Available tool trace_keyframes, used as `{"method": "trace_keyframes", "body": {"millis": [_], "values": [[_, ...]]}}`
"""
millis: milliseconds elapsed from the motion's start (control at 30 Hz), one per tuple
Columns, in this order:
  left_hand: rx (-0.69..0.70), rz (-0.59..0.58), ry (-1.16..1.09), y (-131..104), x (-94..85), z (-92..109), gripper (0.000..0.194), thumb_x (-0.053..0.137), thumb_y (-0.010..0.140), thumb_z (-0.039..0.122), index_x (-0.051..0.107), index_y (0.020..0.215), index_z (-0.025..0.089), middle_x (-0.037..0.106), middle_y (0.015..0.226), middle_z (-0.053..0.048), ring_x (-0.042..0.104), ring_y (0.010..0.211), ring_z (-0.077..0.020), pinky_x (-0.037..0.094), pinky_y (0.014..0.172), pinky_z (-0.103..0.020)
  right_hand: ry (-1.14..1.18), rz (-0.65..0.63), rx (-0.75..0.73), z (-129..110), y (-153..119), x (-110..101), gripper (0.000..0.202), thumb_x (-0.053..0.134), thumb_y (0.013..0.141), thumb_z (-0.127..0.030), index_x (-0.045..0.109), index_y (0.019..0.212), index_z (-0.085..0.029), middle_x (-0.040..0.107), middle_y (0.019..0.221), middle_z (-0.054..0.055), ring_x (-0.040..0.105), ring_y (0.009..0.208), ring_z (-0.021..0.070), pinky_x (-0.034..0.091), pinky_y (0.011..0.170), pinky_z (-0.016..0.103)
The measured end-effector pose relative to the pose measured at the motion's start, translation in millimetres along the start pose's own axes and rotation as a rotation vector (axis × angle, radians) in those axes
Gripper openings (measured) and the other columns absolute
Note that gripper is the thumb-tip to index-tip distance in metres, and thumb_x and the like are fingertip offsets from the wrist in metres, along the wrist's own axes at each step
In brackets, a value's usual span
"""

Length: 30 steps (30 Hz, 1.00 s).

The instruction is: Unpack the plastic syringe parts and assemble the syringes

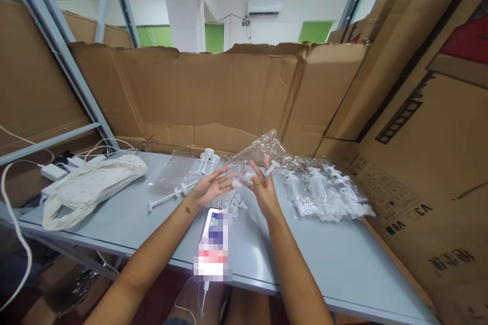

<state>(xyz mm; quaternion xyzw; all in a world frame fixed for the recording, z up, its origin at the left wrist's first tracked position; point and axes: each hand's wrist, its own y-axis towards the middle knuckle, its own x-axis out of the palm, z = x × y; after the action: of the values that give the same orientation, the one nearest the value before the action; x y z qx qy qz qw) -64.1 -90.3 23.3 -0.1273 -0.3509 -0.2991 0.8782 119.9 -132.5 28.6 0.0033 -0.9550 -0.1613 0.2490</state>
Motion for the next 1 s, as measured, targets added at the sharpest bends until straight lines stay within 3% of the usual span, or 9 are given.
{"method": "trace_keyframes", "body": {"millis": [200, 433, 567, 733, 1000], "values": [[-0.015, 0.043, 0.091, 4.2, -6.9, -5.2, 0.036, 0.045, 0.089, 0.038, 0.06, 0.114, 0.016, 0.057, 0.122, -0.013, 0.058, 0.101, -0.0176, 0.037, 0.097, -0.034, -0.025, -0.03, -0.02, 1.1, 0.1, -0.7, 0.08, 0.07, 0.072, -0.036, 0.023, 0.135, -0.05, 0.045, 0.139, 0.0, 0.057, 0.113, 0.0206, 0.045, 0.095, 0.047], [-0.034, 0.106, 0.16, 1.9, -2.4, -7.1, 0.028, 0.048, 0.087, 0.03, 0.065, 0.106, 0.016, 0.059, 0.118, -0.011, 0.057, 0.097, -0.0157, 0.039, 0.094, -0.031, -0.005, 0.022, -0.032, -0.3, -0.7, 2.5, 0.092, 0.076, 0.066, -0.026, 0.021, 0.135, -0.053, 0.04, 0.143, -0.002, 0.056, 0.113, 0.0191, 0.044, 0.097, 0.043], [-0.087, 0.055, 0.061, 2.4, -3.1, -8.0, 0.032, 0.048, 0.087, 0.032, 0.061, 0.112, 0.016, 0.06, 0.114, -0.013, 0.059, 0.097, -0.0179, 0.039, 0.096, -0.036, 0.017, 0.017, -0.09, -1.5, -1.7, 5.6, 0.091, 0.075, 0.067, -0.033, 0.018, 0.135, -0.054, 0.037, 0.144, -0.003, 0.054, 0.117, 0.0182, 0.039, 0.101, 0.044], [-0.075, -0.04, -0.058, 2.5, -3.1, -7.9, 0.034, 0.048, 0.087, 0.035, 0.056, 0.117, 0.021, 0.054, 0.125, -0.012, 0.058, 0.103, -0.0213, 0.038, 0.096, -0.042, -0.048, -0.017, -0.18, -2.1, -5.0, 10.9, 0.088, 0.075, 0.067, -0.031, 0.023, 0.134, -0.052, 0.032, 0.147, -0.006, 0.04, 0.129, 0.0175, 0.032, 0.106, 0.044], [0.001, 0.006, 0.026, 3.9, -4.4, -8.9, 0.032, 0.047, 0.088, 0.034, 0.059, 0.112, 0.017, 0.056, 0.124, -0.012, 0.058, 0.098, -0.0189, 0.041, 0.092, -0.037, -0.042, 0.025, -0.188, 1.1, -6.2, 12.7, 0.089, 0.071, 0.071, -0.029, 0.016, 0.137, -0.05, 0.043, 0.14, 0.0, 0.054, 0.116, 0.0189, 0.042, 0.098, 0.043]]}}
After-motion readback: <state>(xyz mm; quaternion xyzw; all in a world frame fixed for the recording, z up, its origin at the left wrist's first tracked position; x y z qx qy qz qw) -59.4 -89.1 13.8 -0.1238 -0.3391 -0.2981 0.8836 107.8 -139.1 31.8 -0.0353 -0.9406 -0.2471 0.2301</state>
